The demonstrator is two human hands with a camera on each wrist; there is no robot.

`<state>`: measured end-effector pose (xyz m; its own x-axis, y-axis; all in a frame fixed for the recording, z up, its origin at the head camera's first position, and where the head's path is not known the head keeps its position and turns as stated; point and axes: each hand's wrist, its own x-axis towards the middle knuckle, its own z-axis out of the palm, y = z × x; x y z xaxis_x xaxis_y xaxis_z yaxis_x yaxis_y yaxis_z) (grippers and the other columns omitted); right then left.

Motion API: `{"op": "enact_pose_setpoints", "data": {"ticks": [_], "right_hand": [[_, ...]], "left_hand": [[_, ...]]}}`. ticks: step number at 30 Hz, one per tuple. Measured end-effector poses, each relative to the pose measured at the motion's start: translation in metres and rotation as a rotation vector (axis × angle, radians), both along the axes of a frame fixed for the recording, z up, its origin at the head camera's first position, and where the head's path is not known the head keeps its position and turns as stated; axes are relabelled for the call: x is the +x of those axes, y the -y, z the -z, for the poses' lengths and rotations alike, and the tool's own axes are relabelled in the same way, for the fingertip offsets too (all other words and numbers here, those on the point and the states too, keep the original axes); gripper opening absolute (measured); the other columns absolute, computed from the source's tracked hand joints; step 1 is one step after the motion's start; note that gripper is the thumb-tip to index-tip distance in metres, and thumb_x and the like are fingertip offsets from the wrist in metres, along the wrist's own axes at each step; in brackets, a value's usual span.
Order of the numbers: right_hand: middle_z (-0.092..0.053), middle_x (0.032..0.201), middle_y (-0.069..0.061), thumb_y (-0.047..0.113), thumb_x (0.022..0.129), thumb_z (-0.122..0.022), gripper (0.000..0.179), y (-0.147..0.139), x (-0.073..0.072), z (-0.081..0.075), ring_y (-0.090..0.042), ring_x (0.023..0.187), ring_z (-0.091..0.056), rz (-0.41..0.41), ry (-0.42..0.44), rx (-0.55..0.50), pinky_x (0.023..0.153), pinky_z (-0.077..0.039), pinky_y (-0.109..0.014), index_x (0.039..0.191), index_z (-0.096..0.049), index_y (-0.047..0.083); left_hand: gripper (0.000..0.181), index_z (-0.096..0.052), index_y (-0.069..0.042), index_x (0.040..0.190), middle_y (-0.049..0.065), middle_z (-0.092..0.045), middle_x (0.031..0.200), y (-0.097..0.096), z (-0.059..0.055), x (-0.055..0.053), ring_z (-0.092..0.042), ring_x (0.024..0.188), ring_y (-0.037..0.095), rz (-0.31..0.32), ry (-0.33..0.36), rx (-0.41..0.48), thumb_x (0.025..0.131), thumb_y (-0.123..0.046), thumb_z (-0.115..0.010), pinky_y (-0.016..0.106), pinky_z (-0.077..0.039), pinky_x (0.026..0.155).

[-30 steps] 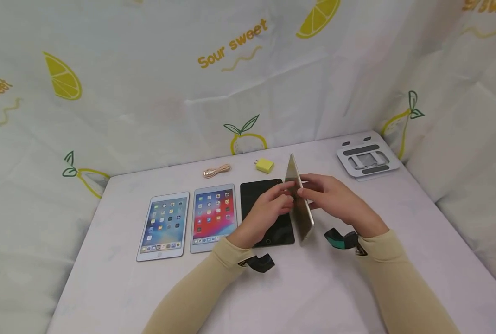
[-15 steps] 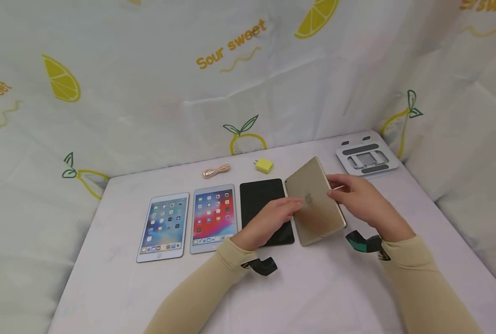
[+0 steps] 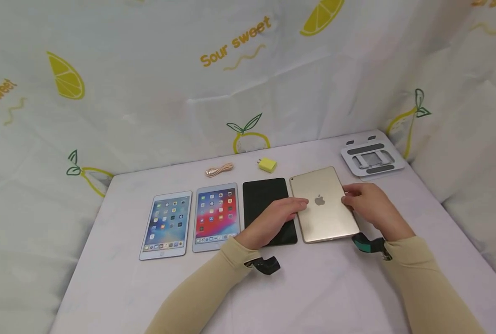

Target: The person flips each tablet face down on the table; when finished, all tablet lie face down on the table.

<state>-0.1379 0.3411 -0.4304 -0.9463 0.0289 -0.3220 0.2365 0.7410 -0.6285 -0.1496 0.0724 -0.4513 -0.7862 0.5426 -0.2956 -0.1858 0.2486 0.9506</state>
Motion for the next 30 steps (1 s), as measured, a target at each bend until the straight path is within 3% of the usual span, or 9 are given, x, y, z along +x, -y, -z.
{"op": "enact_pose_setpoints", "data": {"ticks": [10,24,27,30], "right_hand": [[-0.037,0.160,-0.044,0.045,0.112,-0.050,0.079,0.001,-0.004,0.005,-0.058,0.140,-0.046,0.025,0.157,-0.023,0.111,-0.048,-0.073,0.158,-0.035,-0.018],[-0.028,0.162,-0.047,0.064,0.109,-0.043,0.099,0.008,-0.005,-0.002,-0.062,0.144,-0.038,0.061,0.233,-0.005,0.106,-0.048,-0.079,0.159,-0.028,-0.020],[-0.029,0.161,-0.048,0.066,0.109,-0.040,0.101,0.014,-0.004,-0.003,-0.064,0.144,-0.038,0.059,0.195,0.021,0.109,-0.047,-0.078,0.158,-0.027,-0.021],[-0.037,0.157,-0.048,0.062,0.110,-0.041,0.095,0.028,-0.004,-0.004,-0.063,0.141,-0.044,0.048,0.074,0.073,0.111,-0.047,-0.074,0.157,-0.032,-0.021]], "left_hand": [[0.050,-0.067,-0.018,0.148,-0.014,-0.065,0.149,0.000,-0.001,0.001,-0.051,0.147,0.009,0.003,0.017,0.039,0.106,-0.045,-0.060,0.045,-0.037,0.130],[0.051,-0.068,-0.021,0.146,-0.021,-0.064,0.145,-0.001,-0.001,0.004,-0.053,0.144,0.010,0.004,0.007,0.000,0.104,-0.049,-0.061,0.050,-0.041,0.127],[0.052,-0.068,-0.021,0.147,-0.019,-0.065,0.146,0.000,-0.003,0.004,-0.056,0.140,0.008,-0.003,-0.011,-0.038,0.104,-0.050,-0.062,0.046,-0.046,0.123],[0.054,-0.067,-0.021,0.148,-0.015,-0.065,0.147,0.003,-0.006,0.002,-0.059,0.135,0.008,-0.023,-0.039,-0.064,0.104,-0.051,-0.063,0.043,-0.050,0.119]]}}
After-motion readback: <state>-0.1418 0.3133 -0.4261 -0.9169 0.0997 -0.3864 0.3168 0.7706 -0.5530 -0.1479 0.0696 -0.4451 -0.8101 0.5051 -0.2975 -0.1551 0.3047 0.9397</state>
